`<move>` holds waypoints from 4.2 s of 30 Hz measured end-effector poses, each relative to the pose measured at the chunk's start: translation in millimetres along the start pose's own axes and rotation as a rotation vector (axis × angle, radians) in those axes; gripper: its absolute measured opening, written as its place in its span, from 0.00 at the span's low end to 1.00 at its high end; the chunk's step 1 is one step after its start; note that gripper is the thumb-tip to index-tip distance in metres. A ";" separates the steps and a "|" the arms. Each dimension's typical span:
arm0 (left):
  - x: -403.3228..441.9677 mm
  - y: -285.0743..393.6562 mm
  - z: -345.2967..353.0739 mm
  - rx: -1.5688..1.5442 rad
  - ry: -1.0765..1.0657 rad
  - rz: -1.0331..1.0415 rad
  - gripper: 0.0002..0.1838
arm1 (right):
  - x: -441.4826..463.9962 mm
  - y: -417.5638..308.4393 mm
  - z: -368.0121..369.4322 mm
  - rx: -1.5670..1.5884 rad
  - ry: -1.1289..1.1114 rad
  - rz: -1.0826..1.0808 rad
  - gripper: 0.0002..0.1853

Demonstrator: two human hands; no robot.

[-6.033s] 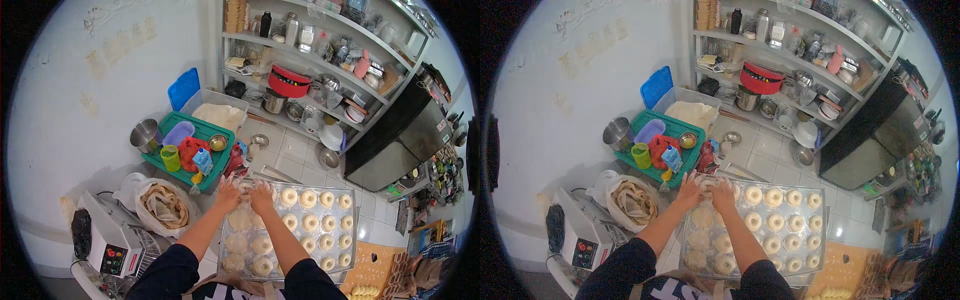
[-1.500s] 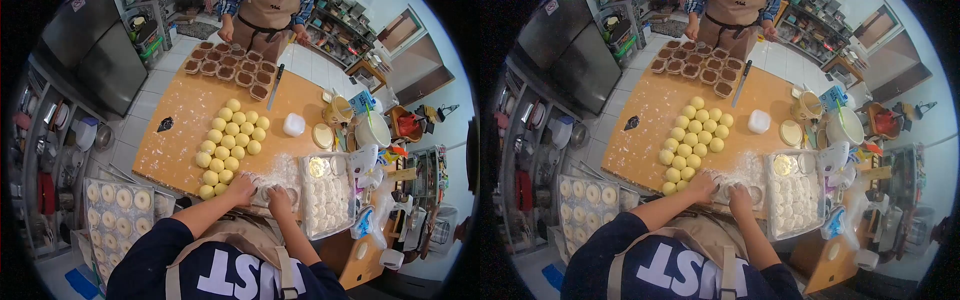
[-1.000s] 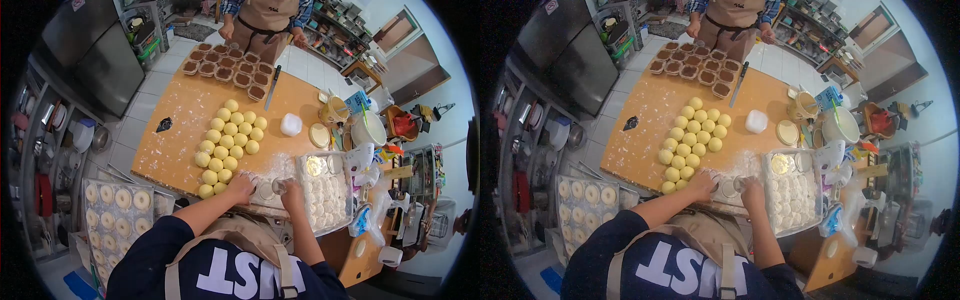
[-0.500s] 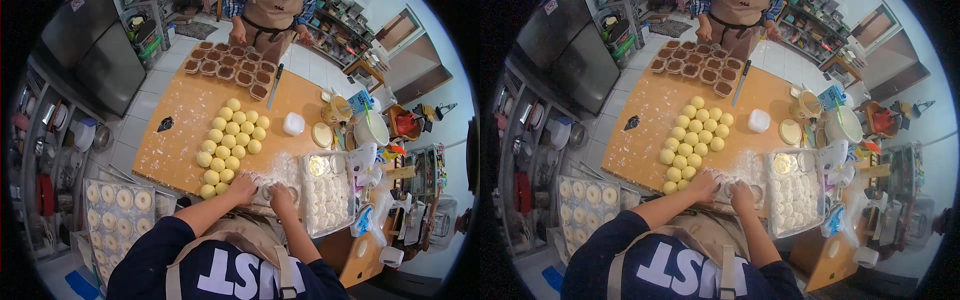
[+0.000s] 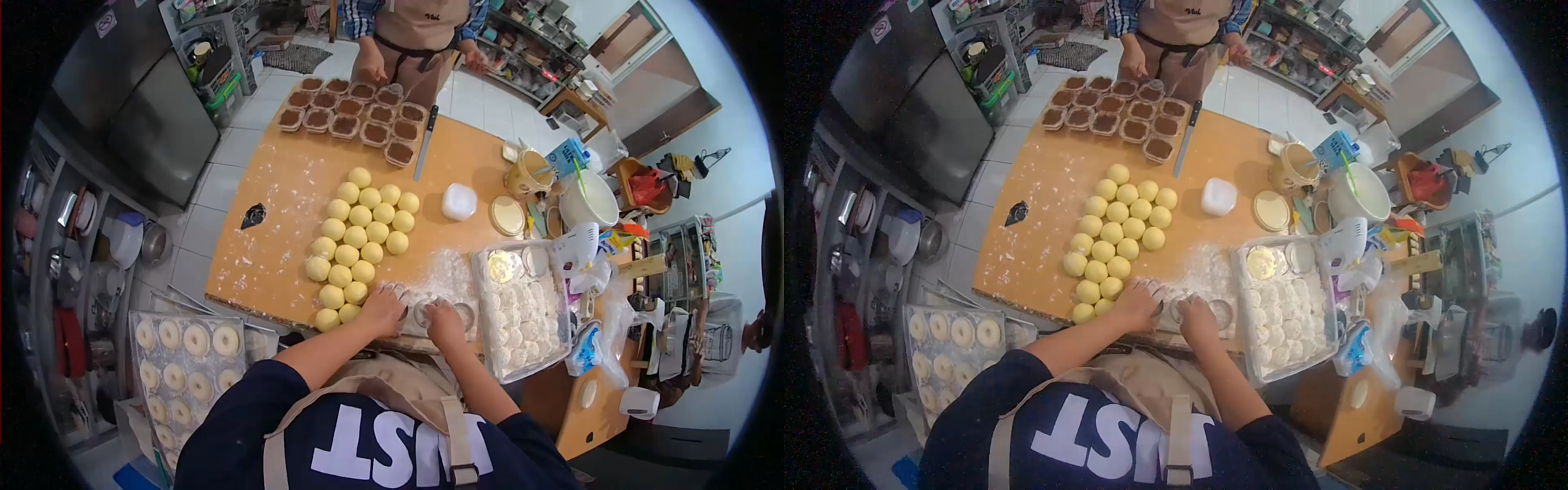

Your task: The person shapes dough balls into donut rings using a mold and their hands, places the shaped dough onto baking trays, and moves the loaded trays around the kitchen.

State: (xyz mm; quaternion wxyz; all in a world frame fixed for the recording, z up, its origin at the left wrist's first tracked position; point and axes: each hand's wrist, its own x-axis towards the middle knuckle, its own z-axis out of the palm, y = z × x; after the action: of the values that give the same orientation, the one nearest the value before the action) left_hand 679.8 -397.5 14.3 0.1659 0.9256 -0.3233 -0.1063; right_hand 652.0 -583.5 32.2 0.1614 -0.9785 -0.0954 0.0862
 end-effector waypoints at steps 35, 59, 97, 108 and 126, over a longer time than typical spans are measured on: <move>1.0 5.1 -17.9 -0.029 -0.176 -0.073 0.50 | 7.4 8.6 -25.1 0.095 0.075 -0.007 0.13; 2.5 4.5 -13.9 -0.047 -0.156 -0.059 0.52 | -0.7 -17.3 -11.7 -0.057 -0.059 0.057 0.10; 3.7 2.7 -11.3 -0.053 -0.129 -0.034 0.49 | 1.0 -14.4 -14.2 -0.063 -0.039 -0.021 0.07; 6.4 5.3 -13.2 0.053 -0.246 -0.047 0.51 | 49.5 37.9 -46.1 -0.107 0.198 0.068 0.12; 7.3 7.8 -15.5 0.028 -0.332 -0.085 0.54 | -16.1 -1.1 -5.8 -0.041 -0.078 0.071 0.16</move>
State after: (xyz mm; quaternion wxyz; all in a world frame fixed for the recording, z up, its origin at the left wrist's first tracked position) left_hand 685.7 -404.3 30.8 0.0927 0.9104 -0.3081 -0.2600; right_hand 637.4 -587.7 40.2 0.1344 -0.9803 -0.0687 0.1277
